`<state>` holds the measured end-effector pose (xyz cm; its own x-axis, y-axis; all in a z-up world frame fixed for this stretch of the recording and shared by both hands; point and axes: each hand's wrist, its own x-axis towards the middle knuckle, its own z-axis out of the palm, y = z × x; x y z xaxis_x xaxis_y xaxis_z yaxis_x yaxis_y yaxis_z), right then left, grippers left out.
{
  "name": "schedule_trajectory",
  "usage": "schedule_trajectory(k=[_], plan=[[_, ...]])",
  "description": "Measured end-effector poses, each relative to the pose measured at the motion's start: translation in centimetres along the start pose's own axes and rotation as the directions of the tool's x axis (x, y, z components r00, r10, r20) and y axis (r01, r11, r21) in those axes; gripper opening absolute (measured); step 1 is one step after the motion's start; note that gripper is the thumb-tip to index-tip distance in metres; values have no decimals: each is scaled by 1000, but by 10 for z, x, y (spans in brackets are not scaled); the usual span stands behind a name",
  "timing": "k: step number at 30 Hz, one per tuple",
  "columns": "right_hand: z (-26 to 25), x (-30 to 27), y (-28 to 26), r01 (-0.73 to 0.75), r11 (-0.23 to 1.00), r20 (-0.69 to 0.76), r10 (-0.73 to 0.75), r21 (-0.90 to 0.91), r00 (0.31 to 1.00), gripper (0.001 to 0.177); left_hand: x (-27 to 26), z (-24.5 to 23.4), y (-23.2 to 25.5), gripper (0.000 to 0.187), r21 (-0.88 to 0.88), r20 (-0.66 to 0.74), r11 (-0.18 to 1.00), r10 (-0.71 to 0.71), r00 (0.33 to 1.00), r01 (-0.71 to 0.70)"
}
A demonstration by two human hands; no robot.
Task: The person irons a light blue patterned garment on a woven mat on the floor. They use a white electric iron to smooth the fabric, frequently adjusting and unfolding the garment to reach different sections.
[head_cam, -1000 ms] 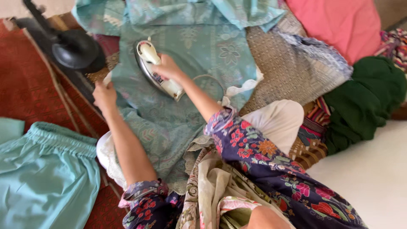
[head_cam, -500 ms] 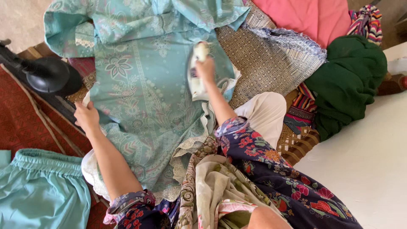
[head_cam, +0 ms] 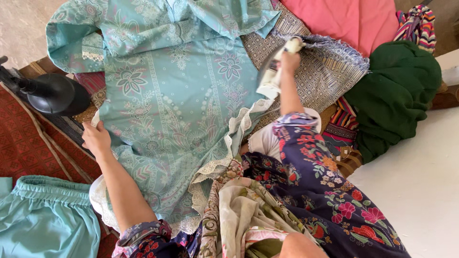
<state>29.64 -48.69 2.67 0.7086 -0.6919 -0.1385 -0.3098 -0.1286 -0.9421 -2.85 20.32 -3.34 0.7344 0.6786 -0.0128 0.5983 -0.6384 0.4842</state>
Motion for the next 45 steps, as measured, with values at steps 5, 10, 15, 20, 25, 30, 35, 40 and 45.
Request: schedule_trajectory(k=[5,10,15,20,25,30,35,40,45], plan=[[-64,24,0,13,999,60,-15,46,998,23,-5,-8,8,33,15,-5,999,32,999,-32],[-108,22,-9,529,759,75,-545,-379,835,50,-15,-15,30,39,23,-40,998,66,997,-65],[-62,-25,-27,581,730,-25,-630,-360,776,42,8,7,48,44,434,-199,855,397,896,-283],[9,-56,32,884,380,614,-638,-273,465,36,42,37,64,25,415,31,866,293,955,-279],[50,-52,62,794,481,592,-537,-371,601,38,69,38,82,50,248,20,946,210,977,-208],[75,-15,39,688,568,770,-141,-452,623,40,128,36,86,46,102,233,974,173,957,-201],[90,21,7,655,527,711,-130,-541,692,34,156,14,137,57,-353,607,862,-84,790,363],[113,45,-41,783,495,468,-628,-377,622,19,196,18,188,47,-281,203,928,308,930,-246],[140,60,-79,782,599,324,-716,-170,619,22,225,40,209,40,-481,30,785,461,887,-391]])
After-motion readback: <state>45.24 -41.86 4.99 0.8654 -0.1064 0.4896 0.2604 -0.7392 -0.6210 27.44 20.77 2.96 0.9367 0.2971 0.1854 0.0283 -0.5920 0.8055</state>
